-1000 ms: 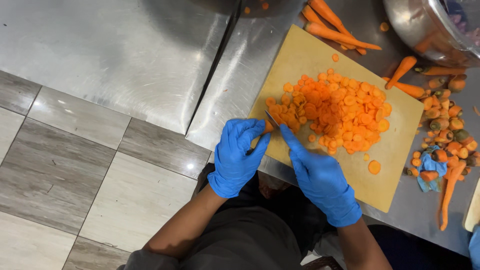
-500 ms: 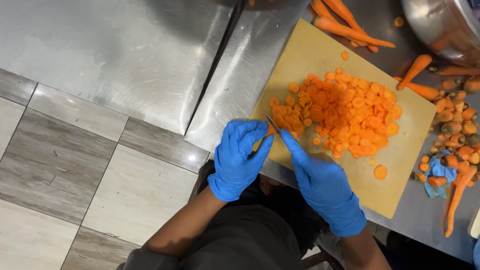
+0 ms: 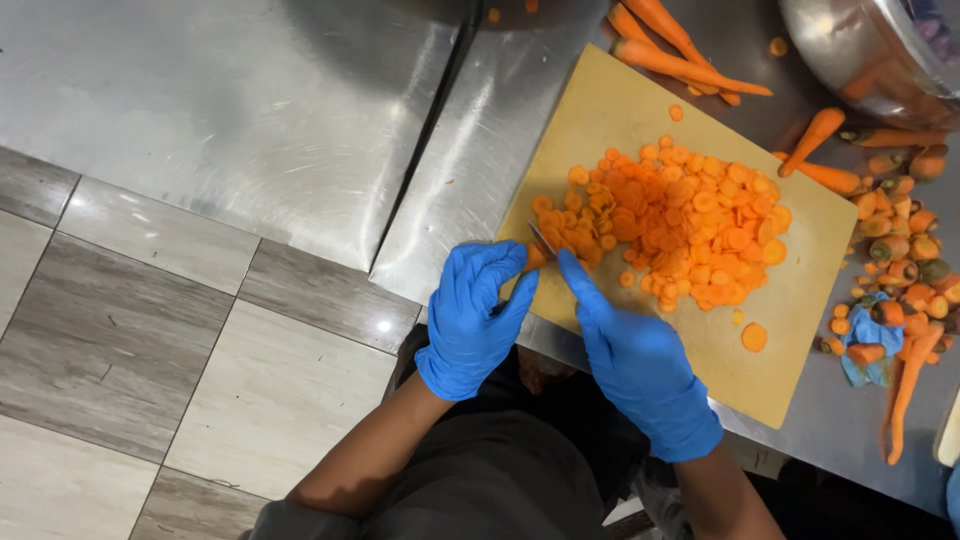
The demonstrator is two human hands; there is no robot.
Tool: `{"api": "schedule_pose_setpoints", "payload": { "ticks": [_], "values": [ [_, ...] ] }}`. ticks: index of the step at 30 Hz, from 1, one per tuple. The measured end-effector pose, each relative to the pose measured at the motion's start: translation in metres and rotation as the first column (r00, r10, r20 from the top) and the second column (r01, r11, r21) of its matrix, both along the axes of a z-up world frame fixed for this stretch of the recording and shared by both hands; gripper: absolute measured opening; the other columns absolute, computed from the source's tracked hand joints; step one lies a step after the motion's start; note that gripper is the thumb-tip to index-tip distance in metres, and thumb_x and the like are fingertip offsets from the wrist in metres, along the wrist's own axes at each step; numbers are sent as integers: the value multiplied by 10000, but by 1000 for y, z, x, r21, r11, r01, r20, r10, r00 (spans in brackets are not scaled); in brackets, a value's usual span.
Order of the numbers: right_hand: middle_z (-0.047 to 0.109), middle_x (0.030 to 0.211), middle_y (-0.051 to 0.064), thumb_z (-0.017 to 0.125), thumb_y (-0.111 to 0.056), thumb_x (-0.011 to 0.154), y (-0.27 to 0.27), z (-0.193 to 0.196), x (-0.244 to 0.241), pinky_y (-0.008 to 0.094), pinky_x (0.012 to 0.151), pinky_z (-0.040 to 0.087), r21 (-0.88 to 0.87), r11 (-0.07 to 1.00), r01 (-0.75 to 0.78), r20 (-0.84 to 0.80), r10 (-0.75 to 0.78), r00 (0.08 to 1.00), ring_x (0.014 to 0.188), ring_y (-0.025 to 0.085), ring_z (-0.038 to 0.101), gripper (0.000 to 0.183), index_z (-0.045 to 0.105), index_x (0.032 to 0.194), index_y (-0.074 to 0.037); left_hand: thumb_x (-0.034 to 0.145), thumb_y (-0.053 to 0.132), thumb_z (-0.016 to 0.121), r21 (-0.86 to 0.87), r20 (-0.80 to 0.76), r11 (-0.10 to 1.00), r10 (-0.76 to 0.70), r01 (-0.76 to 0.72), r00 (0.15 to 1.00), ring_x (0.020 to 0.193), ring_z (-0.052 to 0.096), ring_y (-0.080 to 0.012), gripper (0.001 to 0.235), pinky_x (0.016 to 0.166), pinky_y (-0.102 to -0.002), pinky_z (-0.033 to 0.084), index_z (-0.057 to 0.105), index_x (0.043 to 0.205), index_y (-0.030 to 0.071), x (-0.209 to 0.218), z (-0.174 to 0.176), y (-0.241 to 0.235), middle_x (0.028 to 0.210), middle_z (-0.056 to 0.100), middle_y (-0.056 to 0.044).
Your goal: The person slices whole carrots into thin round pieces on a cutting board using a knife. The sliced carrots accumulate on the board as the person continues cutting.
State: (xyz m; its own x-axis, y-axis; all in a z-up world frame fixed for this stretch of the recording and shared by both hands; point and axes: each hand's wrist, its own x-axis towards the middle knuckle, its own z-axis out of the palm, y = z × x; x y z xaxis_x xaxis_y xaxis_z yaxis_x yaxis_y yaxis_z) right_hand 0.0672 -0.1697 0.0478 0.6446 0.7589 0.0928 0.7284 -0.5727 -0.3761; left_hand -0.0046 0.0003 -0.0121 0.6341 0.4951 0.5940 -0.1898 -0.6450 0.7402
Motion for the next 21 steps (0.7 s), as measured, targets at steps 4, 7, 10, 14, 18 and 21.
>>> {"api": "schedule_pose_setpoints", "payload": {
  "ticks": [4, 7, 10, 14, 18, 21],
  "values": [
    [443, 564, 146, 589, -109, 982, -4, 0, -1, 430, 479, 441, 43, 999, 0, -95, 4, 995, 443, 288, 499, 520, 553, 1490, -215, 865, 14, 829, -23, -7, 1000, -6, 6, 1000, 1046, 672, -308, 322, 843, -366, 585, 655, 1134, 44, 0, -3, -1, 1142, 697, -110],
    [454, 552, 139, 584, -108, 974, -3, 0, 0, 436, 484, 445, 18, 1000, -6, -75, 7, 997, 440, 292, 505, 524, 557, 1483, -228, 861, 15, 831, -23, -13, 1000, -3, 3, 1000, 1043, 668, -312, 314, 842, -370, 580, 658, 1121, 43, 0, -3, -1, 1137, 694, -116],
    [469, 574, 139, 585, -113, 985, -3, 1, -2, 432, 497, 459, 34, 999, 6, -69, -3, 998, 461, 291, 523, 518, 559, 1483, -251, 857, 15, 835, -18, -22, 1000, 1, -1, 1000, 1041, 670, -309, 319, 837, -365, 580, 660, 1122, 46, 1, -1, -1, 1135, 693, -112],
    [505, 572, 125, 579, -105, 966, 0, 2, -3, 449, 491, 457, -37, 999, 8, -40, -10, 999, 469, 298, 547, 569, 521, 1508, -266, 866, -1, 826, -16, -15, 1000, -19, 19, 1000, 1048, 666, -317, 327, 852, -371, 583, 655, 1141, 37, 0, -1, 0, 1152, 685, -119],
    [503, 517, 111, 564, -111, 948, 9, -2, -1, 453, 450, 447, -235, 972, -1, 54, 15, 998, 421, 293, 532, 614, 491, 1536, -271, 865, -14, 819, 0, -11, 1000, -13, 13, 1000, 1051, 662, -327, 338, 854, -379, 582, 654, 1155, 37, 0, -2, 0, 1161, 681, -121],
    [500, 510, 107, 557, -149, 962, 9, -6, 2, 448, 438, 444, -222, 975, -6, 111, 32, 993, 406, 290, 522, 582, 503, 1527, -275, 864, -16, 820, -11, -12, 1000, -21, 20, 1000, 1046, 662, -322, 349, 852, -379, 585, 657, 1167, 39, -1, -3, -1, 1159, 678, -121]
  ]
}}
